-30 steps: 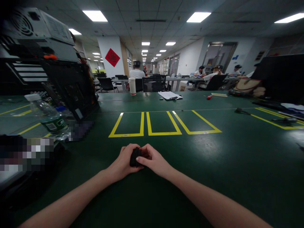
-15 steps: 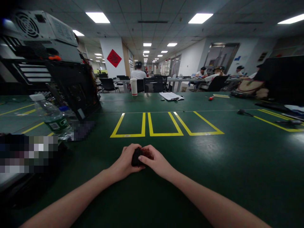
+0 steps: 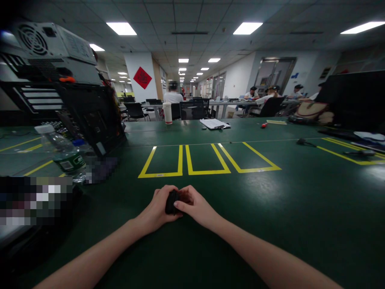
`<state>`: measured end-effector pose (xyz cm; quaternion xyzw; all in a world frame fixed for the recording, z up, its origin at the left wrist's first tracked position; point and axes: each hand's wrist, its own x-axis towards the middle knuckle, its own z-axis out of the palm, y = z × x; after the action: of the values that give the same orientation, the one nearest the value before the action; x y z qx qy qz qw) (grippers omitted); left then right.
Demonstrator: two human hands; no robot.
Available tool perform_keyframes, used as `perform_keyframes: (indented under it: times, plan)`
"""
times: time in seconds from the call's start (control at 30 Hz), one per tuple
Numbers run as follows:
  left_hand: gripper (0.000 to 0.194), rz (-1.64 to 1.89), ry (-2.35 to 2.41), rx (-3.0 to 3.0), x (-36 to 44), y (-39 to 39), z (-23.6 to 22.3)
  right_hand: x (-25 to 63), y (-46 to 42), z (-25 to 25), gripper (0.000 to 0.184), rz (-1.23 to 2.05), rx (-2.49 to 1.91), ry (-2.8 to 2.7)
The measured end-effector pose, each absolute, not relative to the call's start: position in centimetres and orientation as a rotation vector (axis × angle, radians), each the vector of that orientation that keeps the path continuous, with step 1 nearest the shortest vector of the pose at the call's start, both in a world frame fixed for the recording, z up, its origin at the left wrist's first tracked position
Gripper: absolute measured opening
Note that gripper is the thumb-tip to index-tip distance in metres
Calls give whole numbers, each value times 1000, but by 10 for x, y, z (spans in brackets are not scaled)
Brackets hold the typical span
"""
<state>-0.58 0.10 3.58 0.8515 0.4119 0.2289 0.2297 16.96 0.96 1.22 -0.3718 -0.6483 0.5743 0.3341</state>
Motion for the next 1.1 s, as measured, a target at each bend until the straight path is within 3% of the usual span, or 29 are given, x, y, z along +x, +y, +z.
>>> perform_keyframes:
  times: [0.2,0.4,0.8,1.1]
  plan:
    - [46,650,1139,2371,-4,1,35,171,11,8,33,1584,-814,-1675]
    - [48,637,1130,2350,-5,0,37,170,9,12,23,1517,-876,-1677]
    - [47,628,1139,2363,-5,1,36,173,14,10,37,1625,-821,-1667]
    - [47,646,1125,2380,-6,1,36,169,10,11,28,1528,-926,-1665]
